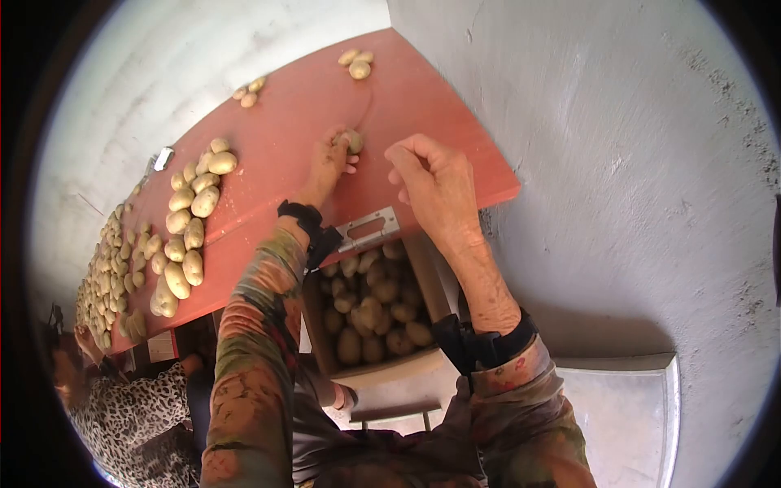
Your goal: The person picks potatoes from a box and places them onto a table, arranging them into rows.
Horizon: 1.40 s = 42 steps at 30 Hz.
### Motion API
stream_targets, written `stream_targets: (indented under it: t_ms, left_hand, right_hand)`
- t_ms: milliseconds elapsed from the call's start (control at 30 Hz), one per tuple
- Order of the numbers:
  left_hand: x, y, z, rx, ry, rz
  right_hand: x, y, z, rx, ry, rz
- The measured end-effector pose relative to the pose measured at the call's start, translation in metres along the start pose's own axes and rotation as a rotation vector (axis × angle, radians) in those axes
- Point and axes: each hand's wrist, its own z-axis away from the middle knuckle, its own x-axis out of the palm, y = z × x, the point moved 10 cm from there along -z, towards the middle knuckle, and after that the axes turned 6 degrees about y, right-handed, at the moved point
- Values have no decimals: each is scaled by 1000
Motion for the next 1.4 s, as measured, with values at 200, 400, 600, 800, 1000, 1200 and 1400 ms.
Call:
stream_targets:
  t_ms: [200, 400, 600, 800, 1000, 1200, 1400]
  left_hand:
    - [-11, 10, 1, 117, 15, -270]
    - [0, 35, -3, 441, 53, -1003]
    - [0, 32, -2, 376, 32, -967]
    - [-2, 84, 70, 548, 171, -879]
    - [31, 113, 203, 722, -130, -674]
    - [43, -9, 270, 492, -387, -814]
    - [24, -112, 268, 96, -660, -1299]
  right_hand:
    - [14, 1, -1, -109, -20, 104]
    - [23, 5, -4, -78, -44, 133]
    - [27, 1, -2, -129, -57, 186]
    - [25, -2, -2, -167, -51, 206]
    - [21, 0, -3, -151, -48, 191]
    - [9, -7, 4, -174, -34, 195]
    - [3, -6, 9, -171, -30, 167]
